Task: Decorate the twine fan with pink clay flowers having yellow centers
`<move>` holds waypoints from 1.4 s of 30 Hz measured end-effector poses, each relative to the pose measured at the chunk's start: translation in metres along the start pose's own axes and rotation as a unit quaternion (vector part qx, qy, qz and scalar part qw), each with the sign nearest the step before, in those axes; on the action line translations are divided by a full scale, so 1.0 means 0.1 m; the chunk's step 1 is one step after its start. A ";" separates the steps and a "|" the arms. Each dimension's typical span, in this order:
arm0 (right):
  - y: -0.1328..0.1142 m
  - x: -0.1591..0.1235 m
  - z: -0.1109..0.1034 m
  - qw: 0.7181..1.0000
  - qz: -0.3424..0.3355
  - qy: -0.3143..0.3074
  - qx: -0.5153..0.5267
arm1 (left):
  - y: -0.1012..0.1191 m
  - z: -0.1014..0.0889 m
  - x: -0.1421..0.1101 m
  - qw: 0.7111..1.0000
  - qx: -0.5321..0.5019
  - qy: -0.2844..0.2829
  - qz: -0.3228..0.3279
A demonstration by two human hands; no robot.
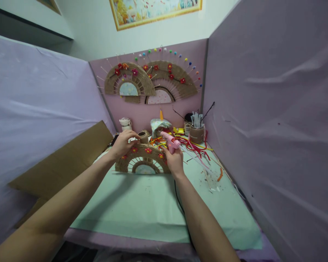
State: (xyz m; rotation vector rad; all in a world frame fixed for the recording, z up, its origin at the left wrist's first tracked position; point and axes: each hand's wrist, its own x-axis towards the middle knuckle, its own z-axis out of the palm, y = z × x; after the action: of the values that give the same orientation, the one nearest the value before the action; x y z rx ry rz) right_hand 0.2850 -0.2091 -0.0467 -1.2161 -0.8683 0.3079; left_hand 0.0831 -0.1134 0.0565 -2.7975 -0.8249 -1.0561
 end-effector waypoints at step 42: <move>-0.08 -0.01 -0.01 1.000 -0.018 0.005 0.002 | 0.08 -0.01 -0.05 0.986 -0.128 0.013 -0.104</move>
State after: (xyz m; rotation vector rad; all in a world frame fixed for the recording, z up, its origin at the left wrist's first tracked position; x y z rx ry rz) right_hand 0.2827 -0.2133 -0.0401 -1.1954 -0.8794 0.2751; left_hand 0.0830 -0.1228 0.0552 -2.9449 -1.0693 -1.3133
